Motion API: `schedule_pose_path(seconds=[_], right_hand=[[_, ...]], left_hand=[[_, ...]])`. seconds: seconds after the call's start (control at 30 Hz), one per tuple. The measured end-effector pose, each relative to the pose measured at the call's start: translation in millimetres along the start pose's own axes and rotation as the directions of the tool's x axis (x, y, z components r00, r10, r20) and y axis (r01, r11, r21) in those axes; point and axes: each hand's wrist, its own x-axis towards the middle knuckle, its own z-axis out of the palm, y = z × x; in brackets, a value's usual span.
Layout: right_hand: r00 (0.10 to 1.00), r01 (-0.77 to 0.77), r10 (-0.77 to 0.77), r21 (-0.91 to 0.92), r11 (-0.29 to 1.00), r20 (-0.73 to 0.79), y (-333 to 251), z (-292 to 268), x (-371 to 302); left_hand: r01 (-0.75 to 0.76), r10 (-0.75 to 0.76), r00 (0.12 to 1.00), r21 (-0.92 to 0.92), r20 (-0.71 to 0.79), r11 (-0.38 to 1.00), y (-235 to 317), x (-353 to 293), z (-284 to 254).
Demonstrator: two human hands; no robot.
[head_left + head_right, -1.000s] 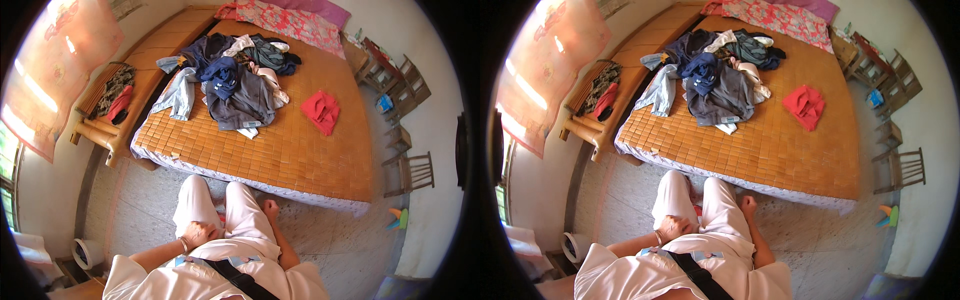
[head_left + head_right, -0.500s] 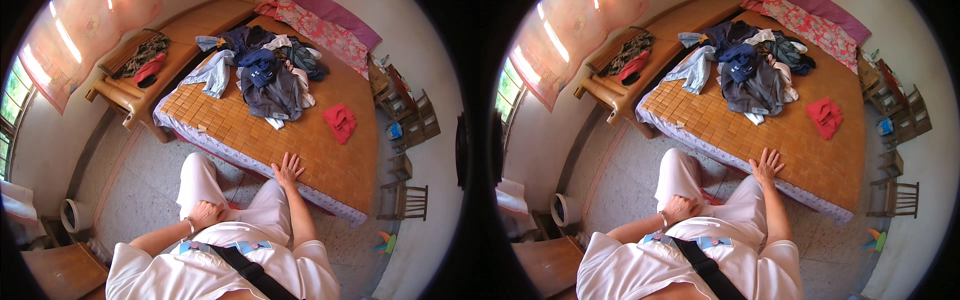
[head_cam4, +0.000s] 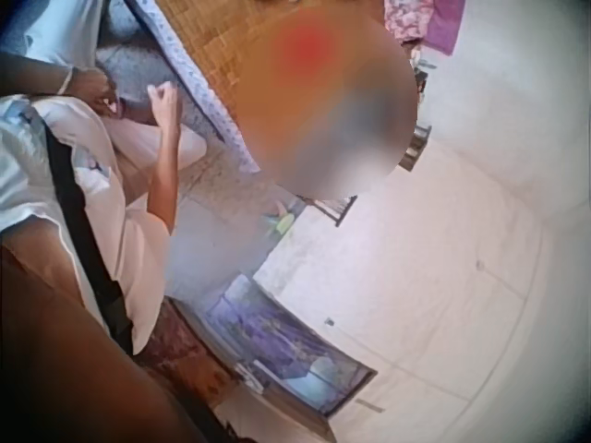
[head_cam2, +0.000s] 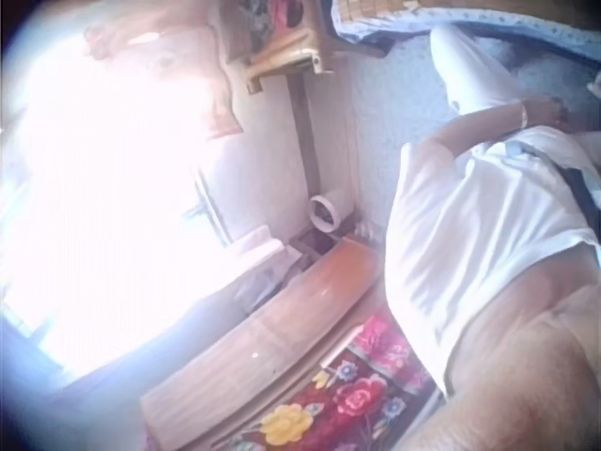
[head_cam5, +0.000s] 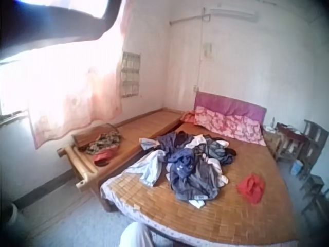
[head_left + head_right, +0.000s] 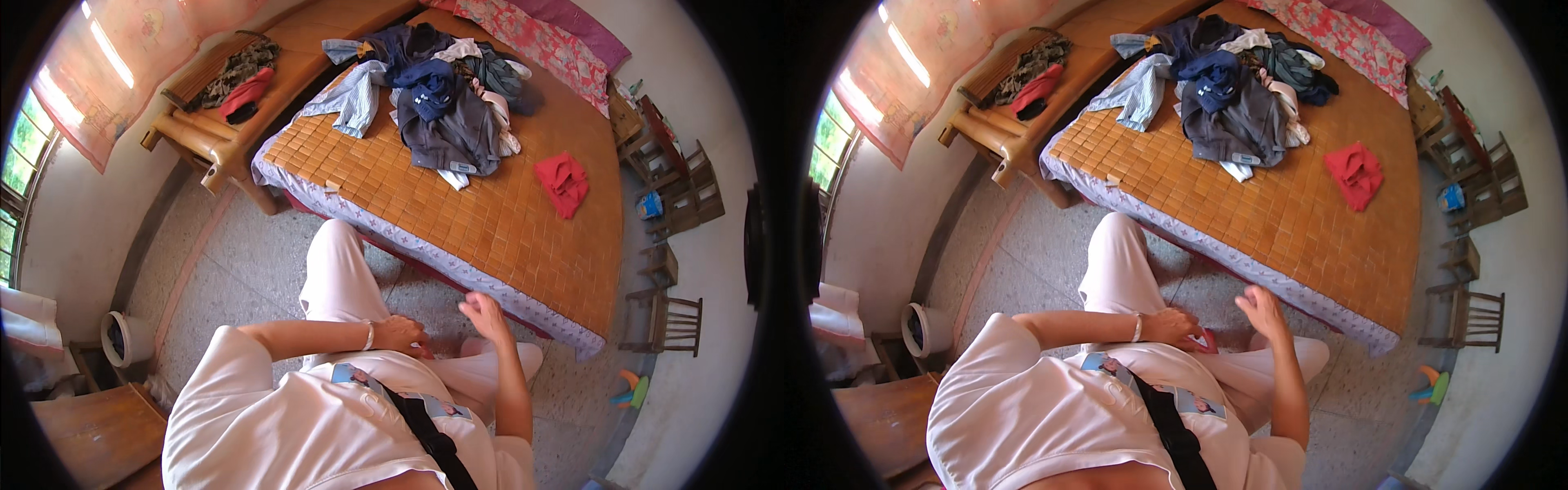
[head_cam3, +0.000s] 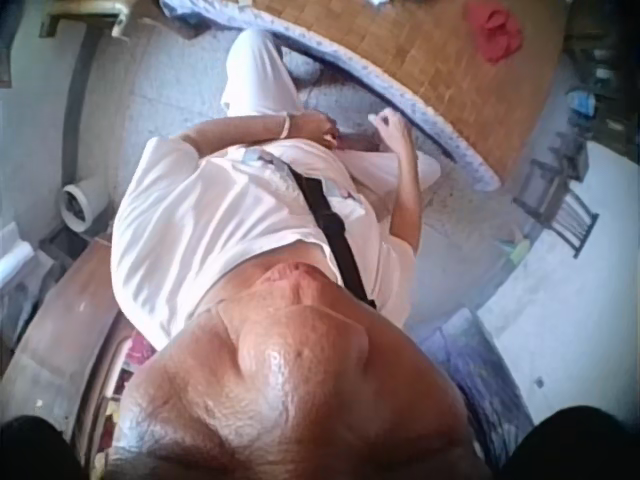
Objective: The person wipes a small plastic stool with a cloth, then sits on a red stool and folds several pieces of clothing from a pile on a bed. They fold a blue shirt, a dark garment, a white shirt, and a patterned garment, stacking them on the bed.
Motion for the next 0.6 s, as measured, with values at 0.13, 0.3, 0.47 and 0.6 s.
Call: schedule_pose_path(seconds=[0.13, 0.3, 0.47, 0.6], right_hand=[[0.903, -0.256, 0.361, -0.385, 0.887, 0.232, -36, -29, -94], [0.996, -0.012, -0.029, -0.426, 0.905, -0.090, -3, 7, -152], [0.994, 0.078, -0.069, -0.113, 0.990, 0.081, -14, -1, -144], [0.941, -0.021, 0.031, -0.034, 0.999, 0.337, -52, -15, -143]], left_hand=[[-0.020, 0.037, 0.992, -0.138, 0.122, 0.990, -21, 16, 43], [0.039, 0.001, 0.953, -0.124, 0.302, 0.991, -12, 29, 36], [-0.019, 0.106, 0.929, -0.242, 0.355, 0.970, -3, 19, 21], [0.044, 0.079, 0.815, -0.197, 0.575, 0.979, 12, 21, 1]])
